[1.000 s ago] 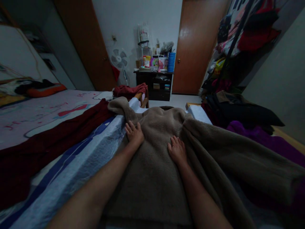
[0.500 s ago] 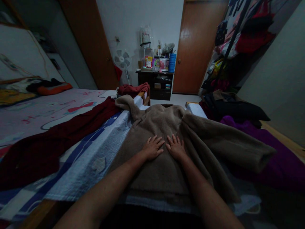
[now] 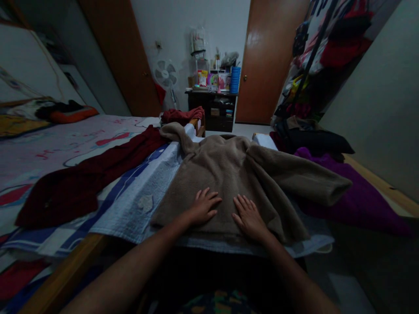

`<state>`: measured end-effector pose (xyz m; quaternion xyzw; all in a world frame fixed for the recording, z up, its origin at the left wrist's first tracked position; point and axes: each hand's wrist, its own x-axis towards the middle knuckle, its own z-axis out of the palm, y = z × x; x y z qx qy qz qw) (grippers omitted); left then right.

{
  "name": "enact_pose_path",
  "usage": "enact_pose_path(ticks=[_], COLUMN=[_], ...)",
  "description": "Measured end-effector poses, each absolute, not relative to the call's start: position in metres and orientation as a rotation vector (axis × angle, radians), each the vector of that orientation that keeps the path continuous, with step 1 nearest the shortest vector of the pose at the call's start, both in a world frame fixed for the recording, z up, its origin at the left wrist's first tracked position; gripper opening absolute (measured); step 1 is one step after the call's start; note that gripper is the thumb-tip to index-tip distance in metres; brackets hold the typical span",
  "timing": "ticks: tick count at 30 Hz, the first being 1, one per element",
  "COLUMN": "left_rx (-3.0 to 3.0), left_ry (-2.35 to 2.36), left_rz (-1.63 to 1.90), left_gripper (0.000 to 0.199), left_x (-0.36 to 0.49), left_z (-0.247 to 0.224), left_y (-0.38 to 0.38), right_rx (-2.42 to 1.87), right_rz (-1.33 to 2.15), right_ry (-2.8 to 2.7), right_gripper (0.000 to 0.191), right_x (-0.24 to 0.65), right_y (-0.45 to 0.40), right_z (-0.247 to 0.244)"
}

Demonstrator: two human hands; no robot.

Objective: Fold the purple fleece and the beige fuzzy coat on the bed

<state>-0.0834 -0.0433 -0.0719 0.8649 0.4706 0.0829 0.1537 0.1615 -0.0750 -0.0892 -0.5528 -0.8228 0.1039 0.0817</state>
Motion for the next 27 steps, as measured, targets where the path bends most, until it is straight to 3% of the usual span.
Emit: enact_pose_path(ticks=[4,10,13,17,22,27], left_rx=[2.349,2.366,2.395,2.400,2.403,2.460], left_ry=[1.031,0.893,0.874,0.904,1.007,0.932], left_rz=[0.327,0.349,0.335,0.360,0.394,0.335], left_gripper=[0.050,0.068,0.056,0.024,0.016,0.043], left_x=[-0.073,-0.061,-0.059,-0.057,-0.054,-0.057], left_z=[-0.063,-0.053,-0.049,-0.048,-0.051,-0.049], left_y=[-0.062,-0.070,-0.070,-0.072,-0.084,-0.096], right_rx=[-1.447,-1.229,-1.181,-1.154,-1.196,-1.160], right_rz=[0.509,0.847,0.873,0.806,0.796,0.847], right_ry=[-2.408,-2.461,-2.433,-2.315,-2.240,-2.182], right_gripper=[0.056,0.059,0.051,0.026,0.015,0.013], right_x=[0.179,0.192,0.192,0.189,0.182,0.179], right_y=[-0.085,-0.087,-0.091,-0.093,-0.093,-0.097], right_z=[-0.086,-0.068,-0.064,-0.071,-0.076,-0.072])
